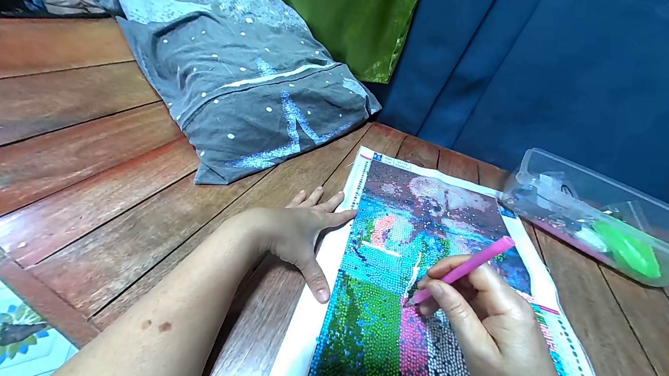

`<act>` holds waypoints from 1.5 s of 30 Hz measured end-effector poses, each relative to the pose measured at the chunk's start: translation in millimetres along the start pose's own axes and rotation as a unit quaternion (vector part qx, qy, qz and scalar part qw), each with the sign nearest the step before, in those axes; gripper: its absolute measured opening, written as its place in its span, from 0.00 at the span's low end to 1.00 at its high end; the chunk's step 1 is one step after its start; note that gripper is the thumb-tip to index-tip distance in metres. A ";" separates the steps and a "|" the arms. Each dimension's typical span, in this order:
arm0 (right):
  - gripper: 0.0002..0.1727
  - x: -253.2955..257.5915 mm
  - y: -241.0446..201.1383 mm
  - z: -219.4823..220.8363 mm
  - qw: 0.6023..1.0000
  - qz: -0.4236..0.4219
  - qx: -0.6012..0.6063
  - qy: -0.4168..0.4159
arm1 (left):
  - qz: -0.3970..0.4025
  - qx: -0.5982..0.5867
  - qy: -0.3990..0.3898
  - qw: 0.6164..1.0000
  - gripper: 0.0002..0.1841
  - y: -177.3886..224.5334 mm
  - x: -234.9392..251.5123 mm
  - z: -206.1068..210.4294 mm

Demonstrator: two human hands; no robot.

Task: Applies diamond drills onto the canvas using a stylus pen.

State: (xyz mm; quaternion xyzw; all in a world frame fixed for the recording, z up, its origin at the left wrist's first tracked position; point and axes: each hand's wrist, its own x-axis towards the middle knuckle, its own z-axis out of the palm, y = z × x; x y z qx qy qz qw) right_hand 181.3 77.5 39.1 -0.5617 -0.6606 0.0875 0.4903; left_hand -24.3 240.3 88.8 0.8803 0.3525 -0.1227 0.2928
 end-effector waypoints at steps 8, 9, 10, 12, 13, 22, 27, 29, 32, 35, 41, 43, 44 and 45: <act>0.09 -1.1 1.9 2.5 1.000 -0.003 -0.005 -0.009 | 0.000 0.001 0.000 1.000 0.70 -1.3 0.8 0.5; 0.09 -1.0 1.9 2.6 1.000 -0.003 -0.006 -0.009 | 0.000 0.001 0.000 1.000 0.70 -1.1 0.8 0.5; 0.10 -0.9 2.0 2.9 1.000 -0.003 -0.006 -0.008 | -0.001 0.001 0.001 1.000 0.70 -1.0 0.8 0.4; 0.09 -1.1 1.9 3.1 1.000 0.000 -0.008 -0.007 | -0.002 0.003 0.001 1.000 0.70 -1.1 0.9 0.6; 0.09 -1.1 1.8 3.0 1.000 0.001 -0.009 -0.008 | 0.000 0.003 0.001 1.000 0.70 -1.5 0.9 0.8; 0.10 1.6 1.1 3.5 0.999 -0.032 -0.035 -0.027 | 0.000 0.002 0.001 1.000 0.70 -1.0 0.7 0.5; 0.11 2.7 -1.4 4.0 0.995 -0.051 -0.066 -0.046 | 0.003 0.002 0.001 1.000 0.69 -0.7 -0.1 0.5; 0.11 2.9 -1.7 3.8 0.995 -0.054 -0.069 -0.049 | 0.006 0.001 0.002 1.000 0.69 -1.2 0.5 0.8; 0.11 3.1 -1.8 3.7 0.995 -0.056 -0.070 -0.050 | 0.007 0.003 0.004 1.000 0.70 -1.5 1.2 0.9; 0.11 2.9 -2.1 3.2 0.994 -0.057 -0.073 -0.053 | 0.002 0.001 0.001 1.000 0.70 -0.5 0.5 0.6; 0.11 2.8 -1.4 3.1 0.997 -0.038 -0.058 -0.044 | -0.003 0.003 0.000 1.000 0.70 1.0 -0.5 -0.1; 0.10 2.1 0.1 2.7 0.998 -0.025 -0.042 -0.035 | -0.003 0.002 0.000 1.000 0.70 0.7 0.1 0.1; 0.10 2.2 0.4 2.1 0.999 -0.023 -0.034 -0.033 | -0.003 0.001 -0.001 1.000 0.70 0.7 0.2 0.1; 0.10 2.4 0.2 1.6 0.999 -0.022 -0.029 -0.032 | -0.002 0.001 0.001 1.000 0.70 0.4 0.1 0.2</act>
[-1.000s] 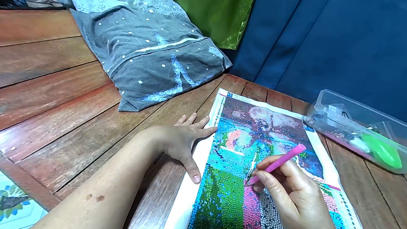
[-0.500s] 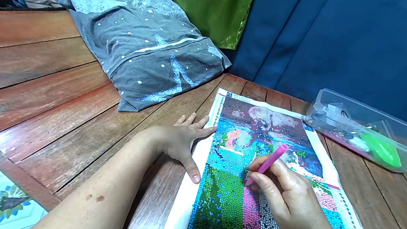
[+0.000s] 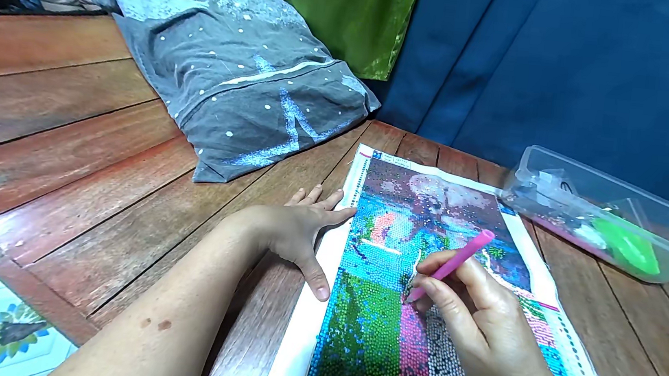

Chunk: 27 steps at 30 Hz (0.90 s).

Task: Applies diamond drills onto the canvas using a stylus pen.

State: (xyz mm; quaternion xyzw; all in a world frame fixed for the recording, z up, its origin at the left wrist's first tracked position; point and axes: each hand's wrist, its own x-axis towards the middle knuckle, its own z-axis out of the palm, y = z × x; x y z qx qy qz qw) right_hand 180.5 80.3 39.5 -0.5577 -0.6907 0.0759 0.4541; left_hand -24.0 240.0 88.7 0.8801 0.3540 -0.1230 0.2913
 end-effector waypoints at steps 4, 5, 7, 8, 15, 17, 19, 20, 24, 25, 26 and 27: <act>0.10 -0.5 -0.7 -0.4 1.000 0.001 0.005 -0.004 | 0.000 0.010 0.001 1.000 0.70 -0.4 0.4 0.3; 0.10 -1.1 -0.6 -0.4 1.000 0.003 0.007 -0.006 | 0.001 0.008 0.002 1.000 0.70 -1.0 0.7 0.7; 0.10 -1.9 -0.8 0.0 1.000 0.005 0.011 -0.007 | 0.005 0.005 0.002 1.000 0.70 -1.8 0.7 0.9; 0.10 -2.0 -0.9 0.2 1.000 0.006 0.011 -0.007 | 0.005 0.005 0.003 1.000 0.70 -1.9 0.6 0.9; 0.09 -2.0 -0.9 1.8 1.000 0.006 0.006 0.000 | 0.002 0.001 0.002 1.000 0.70 -1.3 0.4 0.5; 0.09 -1.8 -1.2 1.5 1.000 0.007 0.007 -0.003 | -0.001 -0.001 0.000 1.000 0.70 -0.9 0.5 0.4; 0.09 -1.7 -0.6 1.7 1.000 0.005 0.008 -0.004 | -0.001 -0.001 -0.001 1.000 0.70 -0.8 0.7 0.3; 0.09 -1.6 -0.3 1.8 1.000 0.004 0.009 -0.005 | -0.001 0.000 -0.001 1.000 0.70 -0.6 0.5 0.2; 0.11 -0.9 -0.5 1.8 1.000 -0.005 -0.004 -0.013 | 0.001 0.007 -0.002 1.000 0.70 0.0 0.4 -0.1; 0.11 -0.5 -1.0 2.0 1.000 -0.010 -0.013 -0.015 | 0.002 0.005 -0.001 1.000 0.70 -0.1 0.4 -0.1; 0.11 0.0 -1.8 2.0 1.000 -0.014 -0.022 -0.018 | 0.001 0.003 -0.001 1.000 0.69 0.0 0.3 -0.2; 0.11 0.3 -2.8 2.1 0.999 -0.017 -0.029 -0.020 | 0.000 0.003 -0.003 1.000 0.69 0.1 0.2 -0.4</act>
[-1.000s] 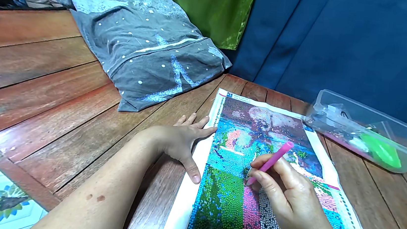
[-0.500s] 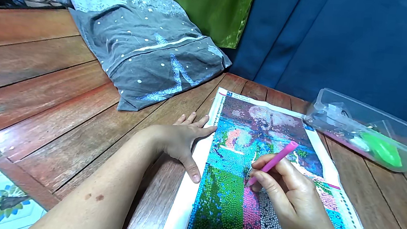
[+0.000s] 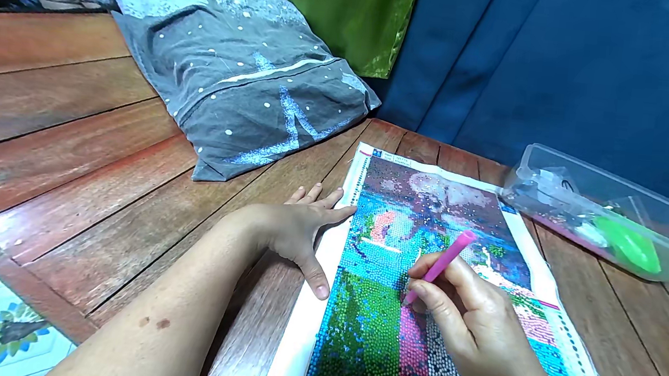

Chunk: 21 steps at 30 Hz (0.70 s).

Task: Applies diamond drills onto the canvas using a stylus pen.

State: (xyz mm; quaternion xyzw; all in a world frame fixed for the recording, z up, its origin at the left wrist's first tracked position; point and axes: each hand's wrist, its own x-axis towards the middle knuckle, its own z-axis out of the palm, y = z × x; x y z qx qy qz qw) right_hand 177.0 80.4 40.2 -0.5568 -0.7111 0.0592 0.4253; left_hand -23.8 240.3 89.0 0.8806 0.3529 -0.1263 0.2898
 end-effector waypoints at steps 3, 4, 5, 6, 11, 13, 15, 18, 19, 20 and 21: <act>0.10 1.0 -2.2 -0.1 1.000 -0.005 -0.018 -0.005 | 0.001 -0.003 0.001 1.000 0.70 -0.3 -0.2 -0.1; 0.10 1.1 -2.4 -0.2 1.000 -0.007 -0.020 -0.006 | 0.001 -0.003 0.001 1.000 0.70 -0.3 -0.4 0.1; 0.11 1.1 -2.3 -0.3 1.000 -0.008 -0.021 -0.007 | 0.002 -0.003 0.003 1.000 0.70 -0.5 -0.4 0.5; 0.11 1.1 -2.3 -0.5 1.000 -0.009 -0.022 -0.008 | 0.004 -0.002 0.004 1.000 0.70 -0.8 -0.3 0.8; 0.11 1.0 -1.1 -0.7 0.999 -0.016 -0.028 -0.004 | 0.000 -0.001 0.008 1.000 0.70 0.0 -0.6 1.1; 0.11 1.0 -1.2 -1.1 1.000 -0.016 -0.026 -0.006 | -0.001 -0.004 0.007 1.000 0.69 0.3 -0.9 1.1; 0.11 1.0 -1.6 -1.4 1.000 -0.015 -0.024 -0.007 | 0.001 -0.001 0.005 1.000 0.69 -0.5 -0.2 1.2; 0.10 1.1 -1.1 -1.3 1.000 -0.017 -0.019 -0.008 | 0.002 0.002 0.004 1.000 0.70 -0.5 0.0 0.9; 0.10 1.1 -1.2 -1.3 1.000 -0.017 -0.020 -0.008 | 0.003 0.001 0.004 1.000 0.70 -0.3 -0.1 0.9; 0.10 1.1 -1.3 -1.3 1.000 -0.017 -0.022 -0.008 | 0.003 -0.001 0.004 1.000 0.70 -0.3 -0.2 0.9; 0.10 1.1 -1.5 -1.2 1.000 -0.017 -0.025 -0.008 | 0.001 -0.001 0.004 1.000 0.70 -0.3 -0.2 0.9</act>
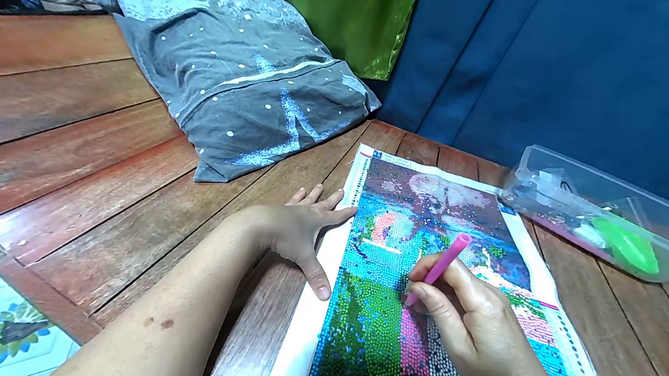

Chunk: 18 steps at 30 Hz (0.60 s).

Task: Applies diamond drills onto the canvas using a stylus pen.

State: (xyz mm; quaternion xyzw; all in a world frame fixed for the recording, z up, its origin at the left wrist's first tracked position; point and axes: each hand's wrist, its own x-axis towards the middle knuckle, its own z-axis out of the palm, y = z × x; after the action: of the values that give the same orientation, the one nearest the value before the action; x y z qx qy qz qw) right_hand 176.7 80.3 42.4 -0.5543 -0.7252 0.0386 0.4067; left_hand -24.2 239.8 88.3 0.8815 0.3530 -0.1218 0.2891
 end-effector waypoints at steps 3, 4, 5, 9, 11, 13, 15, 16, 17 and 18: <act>0.10 -0.3 -0.2 0.0 1.000 0.004 -0.003 -0.001 | -0.003 -0.001 -0.002 1.000 0.69 0.9 -0.9 -0.6; 0.10 -0.9 0.3 0.3 1.000 0.012 0.006 0.002 | -0.004 -0.001 -0.002 1.000 0.69 1.2 -1.0 -0.8; 0.11 -1.8 1.5 0.4 0.999 0.023 0.024 0.007 | -0.003 -0.001 -0.001 1.000 0.69 0.8 -0.7 -0.6; 0.09 -4.0 7.5 -3.8 0.989 0.067 0.116 0.064 | 0.000 0.001 -0.002 1.000 0.69 0.9 -0.4 -0.7; 0.08 -3.2 7.3 -5.6 0.986 0.075 0.130 0.074 | 0.001 0.003 -0.003 1.000 0.69 0.3 -0.4 -0.4; 0.08 -3.7 6.8 -3.6 0.987 0.076 0.125 0.072 | 0.005 0.002 -0.001 1.000 0.70 -0.8 0.0 0.1; 0.08 -4.6 7.1 -1.5 0.989 0.074 0.113 0.067 | 0.006 0.000 -0.002 1.000 0.70 -1.2 1.2 0.0; 0.08 -4.6 7.3 -1.0 0.989 0.072 0.111 0.066 | 0.004 0.001 -0.002 1.000 0.70 -1.1 1.2 0.0; 0.09 -4.5 7.3 -0.7 0.989 0.070 0.109 0.066 | 0.003 0.000 0.000 1.000 0.70 -1.4 1.1 0.4; 0.08 -4.4 7.4 -0.5 0.990 0.068 0.106 0.066 | 0.003 -0.001 0.002 1.000 0.70 -1.7 0.9 0.7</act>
State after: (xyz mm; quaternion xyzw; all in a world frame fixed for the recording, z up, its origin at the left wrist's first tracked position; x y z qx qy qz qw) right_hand 183.0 79.3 36.6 -0.5576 -0.6491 0.1058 0.5065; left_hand -24.7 240.9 86.6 0.8824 0.3514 -0.1187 0.2895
